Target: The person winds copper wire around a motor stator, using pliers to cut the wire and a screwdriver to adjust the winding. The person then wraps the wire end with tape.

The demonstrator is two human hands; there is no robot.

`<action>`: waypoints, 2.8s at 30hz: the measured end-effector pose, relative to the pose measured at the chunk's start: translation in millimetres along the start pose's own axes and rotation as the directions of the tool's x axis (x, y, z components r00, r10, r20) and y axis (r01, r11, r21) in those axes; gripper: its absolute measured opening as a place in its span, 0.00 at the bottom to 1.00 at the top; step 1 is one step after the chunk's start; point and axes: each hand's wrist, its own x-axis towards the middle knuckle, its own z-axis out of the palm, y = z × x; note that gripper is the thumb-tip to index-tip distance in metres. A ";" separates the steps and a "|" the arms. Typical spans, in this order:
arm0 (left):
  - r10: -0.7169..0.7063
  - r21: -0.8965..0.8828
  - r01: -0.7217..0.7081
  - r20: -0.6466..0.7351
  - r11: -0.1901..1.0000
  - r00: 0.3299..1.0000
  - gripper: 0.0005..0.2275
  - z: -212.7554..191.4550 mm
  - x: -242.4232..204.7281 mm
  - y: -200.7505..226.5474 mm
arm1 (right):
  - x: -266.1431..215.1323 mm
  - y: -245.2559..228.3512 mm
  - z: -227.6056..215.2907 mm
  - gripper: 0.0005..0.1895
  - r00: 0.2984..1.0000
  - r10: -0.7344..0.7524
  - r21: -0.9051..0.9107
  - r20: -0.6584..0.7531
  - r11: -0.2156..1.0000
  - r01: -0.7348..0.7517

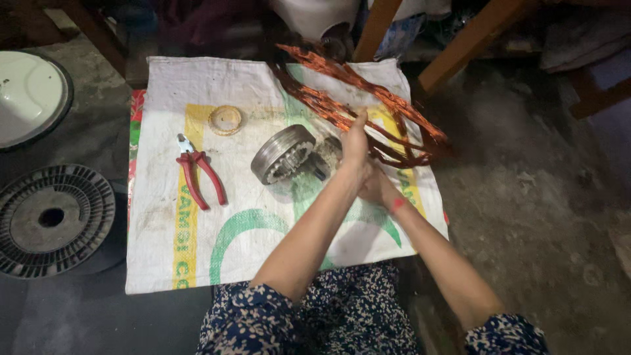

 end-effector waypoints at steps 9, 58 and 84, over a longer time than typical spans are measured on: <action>-0.029 0.420 0.036 -0.023 0.907 0.999 0.33 -48.6 58.4 -25.8 | -44.2 -79.3 10.1 0.22 0.988 -0.127 0.050 0.083 0.991 0.123; 0.379 0.816 -0.535 0.576 -0.218 0.725 0.15 -156.7 -132.3 42.5 | -83.2 -157.2 -16.0 0.10 0.985 0.153 -0.103 -0.085 0.981 -0.161; 0.469 0.735 -0.562 0.371 0.380 0.802 0.14 -193.0 -79.1 26.4 | -24.1 -160.6 46.3 0.03 0.840 0.337 0.209 -0.426 0.940 -0.271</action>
